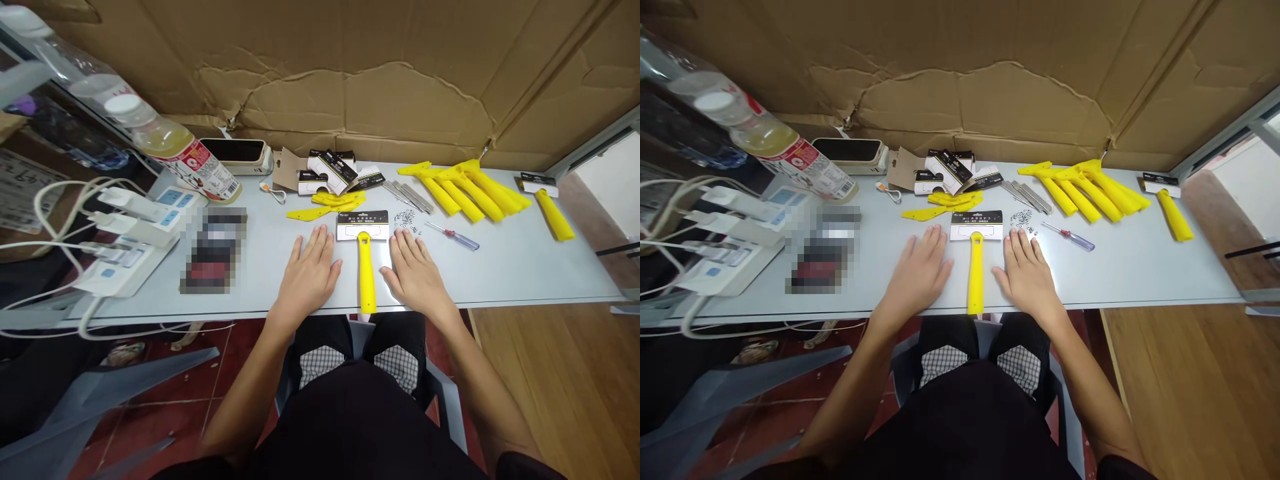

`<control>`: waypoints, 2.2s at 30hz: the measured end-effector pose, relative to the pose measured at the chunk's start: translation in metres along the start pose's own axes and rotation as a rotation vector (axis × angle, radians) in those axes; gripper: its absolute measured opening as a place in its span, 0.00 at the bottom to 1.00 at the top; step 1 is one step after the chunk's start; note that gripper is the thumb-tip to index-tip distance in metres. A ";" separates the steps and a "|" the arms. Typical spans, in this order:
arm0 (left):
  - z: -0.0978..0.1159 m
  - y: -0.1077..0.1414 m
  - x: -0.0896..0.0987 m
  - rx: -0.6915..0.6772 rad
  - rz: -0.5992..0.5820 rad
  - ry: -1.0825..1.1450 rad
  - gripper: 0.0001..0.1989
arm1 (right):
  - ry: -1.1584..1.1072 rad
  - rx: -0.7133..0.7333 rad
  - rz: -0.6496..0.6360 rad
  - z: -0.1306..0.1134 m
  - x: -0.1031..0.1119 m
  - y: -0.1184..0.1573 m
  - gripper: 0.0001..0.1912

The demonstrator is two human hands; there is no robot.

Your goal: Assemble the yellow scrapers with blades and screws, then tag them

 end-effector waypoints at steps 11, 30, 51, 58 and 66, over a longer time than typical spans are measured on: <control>-0.002 0.000 -0.002 -0.025 0.030 0.013 0.33 | -0.071 -0.118 0.257 -0.056 0.060 -0.037 0.28; -0.004 -0.001 -0.005 -0.018 0.042 -0.037 0.34 | -0.057 0.155 0.000 -0.042 0.037 0.021 0.29; -0.012 0.000 -0.007 -0.067 0.085 -0.021 0.39 | 0.162 -0.462 0.120 0.189 0.053 0.210 0.21; -0.008 0.001 -0.002 -0.056 0.071 -0.032 0.38 | 0.281 -0.485 0.279 0.268 0.090 0.154 0.21; -0.006 0.003 0.000 -0.041 0.069 -0.014 0.34 | 0.314 -0.522 0.230 0.357 0.100 0.078 0.21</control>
Point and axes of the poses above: each hand's wrist, its own y-axis away from the middle knuckle, its own x-axis out of the back of the hand, z = x × y, the point moved 1 cm from there along -y, towards the middle knuckle, and after that the axes turned 12 degrees about x, right-handed, at the moved point
